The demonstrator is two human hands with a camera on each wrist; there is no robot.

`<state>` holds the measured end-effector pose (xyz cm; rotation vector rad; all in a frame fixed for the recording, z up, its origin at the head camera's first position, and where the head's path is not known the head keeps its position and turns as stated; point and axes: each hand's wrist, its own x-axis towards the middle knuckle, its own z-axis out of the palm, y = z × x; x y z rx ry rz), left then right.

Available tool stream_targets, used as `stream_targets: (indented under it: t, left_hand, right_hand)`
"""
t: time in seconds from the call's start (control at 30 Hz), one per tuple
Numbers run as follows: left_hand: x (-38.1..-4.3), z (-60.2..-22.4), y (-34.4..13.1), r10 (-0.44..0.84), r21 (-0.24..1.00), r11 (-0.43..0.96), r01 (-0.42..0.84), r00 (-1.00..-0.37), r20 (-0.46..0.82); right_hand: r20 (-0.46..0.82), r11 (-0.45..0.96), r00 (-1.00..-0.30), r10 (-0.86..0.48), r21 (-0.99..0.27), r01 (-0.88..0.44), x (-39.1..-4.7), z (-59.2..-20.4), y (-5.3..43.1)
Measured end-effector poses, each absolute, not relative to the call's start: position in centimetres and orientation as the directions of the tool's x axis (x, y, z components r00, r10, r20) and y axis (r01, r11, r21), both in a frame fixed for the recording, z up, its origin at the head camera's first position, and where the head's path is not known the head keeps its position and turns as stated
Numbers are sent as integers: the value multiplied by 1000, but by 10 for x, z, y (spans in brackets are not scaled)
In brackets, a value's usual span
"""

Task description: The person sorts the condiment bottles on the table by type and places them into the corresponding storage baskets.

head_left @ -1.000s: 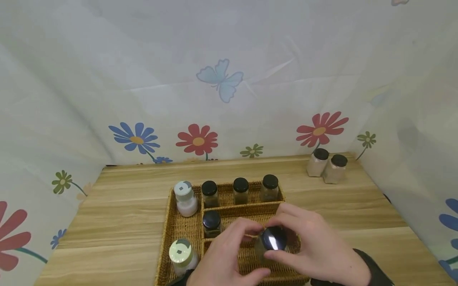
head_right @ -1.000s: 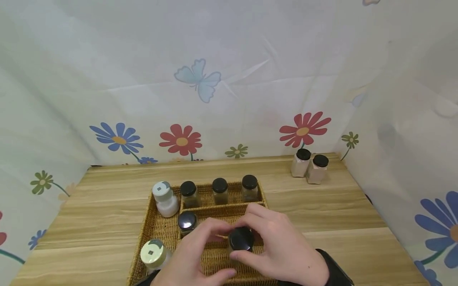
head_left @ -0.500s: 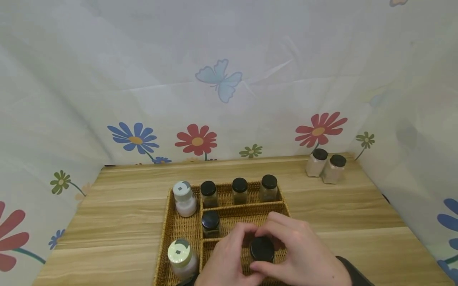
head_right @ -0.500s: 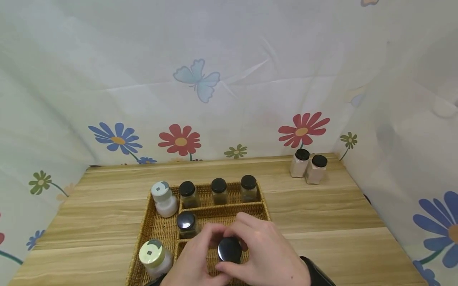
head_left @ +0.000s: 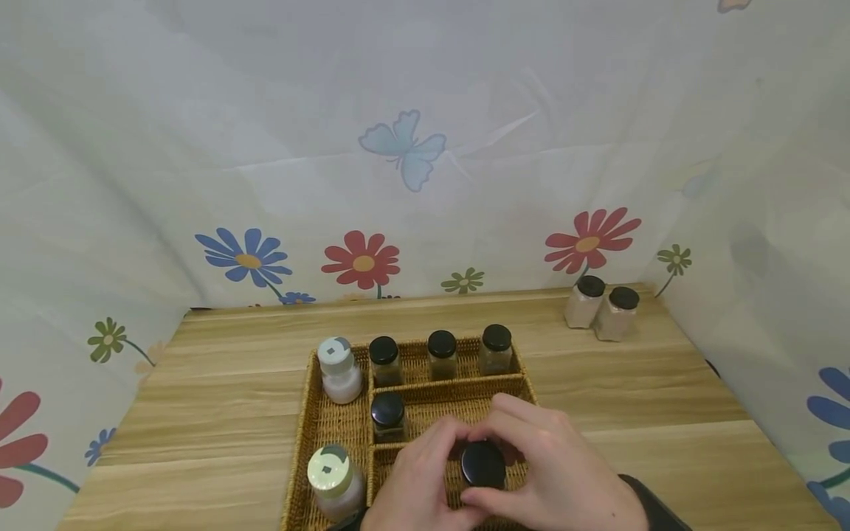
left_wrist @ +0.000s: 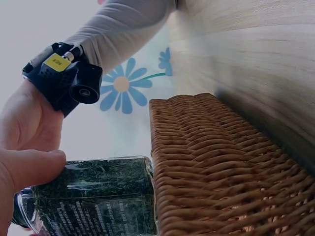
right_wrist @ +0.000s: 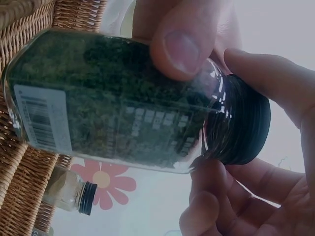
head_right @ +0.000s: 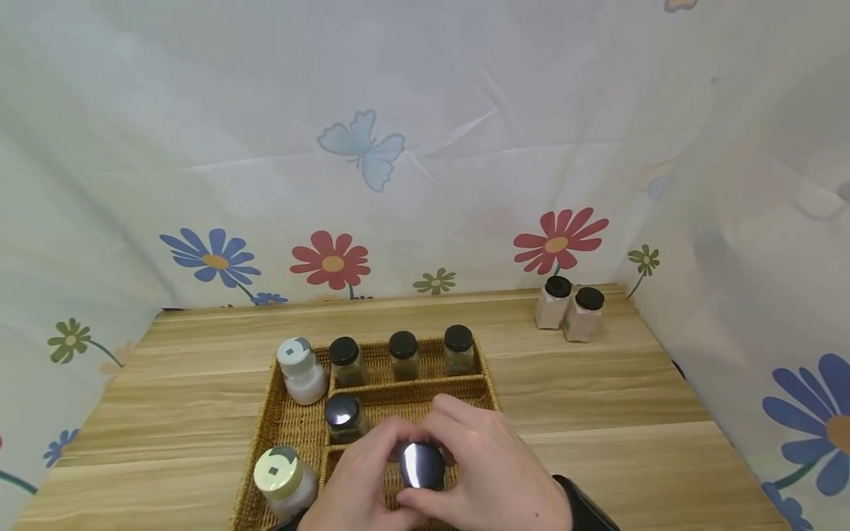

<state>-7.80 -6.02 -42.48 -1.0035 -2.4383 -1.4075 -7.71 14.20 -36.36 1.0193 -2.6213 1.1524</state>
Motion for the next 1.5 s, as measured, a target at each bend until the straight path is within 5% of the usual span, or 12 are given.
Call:
stream_targets:
  t: [0.5, 1.17, 1.5]
  left_hand:
    - [-78, -423, -62, 469, 749, 307, 587, -778, 417]
    - [-77, -421, -63, 494, 782, 333, 527, -804, 331]
    - [-76, -421, -62, 495, 788, 331, 519, -807, 323]
  right_hand:
    - [496, 279, -552, -670, -521, -807, -104, -367, 158]
    - [596, 630, -666, -448, -317, -709, -179, -375, 230]
    - [621, 744, -729, -289, -333, -579, -207, -394, 274]
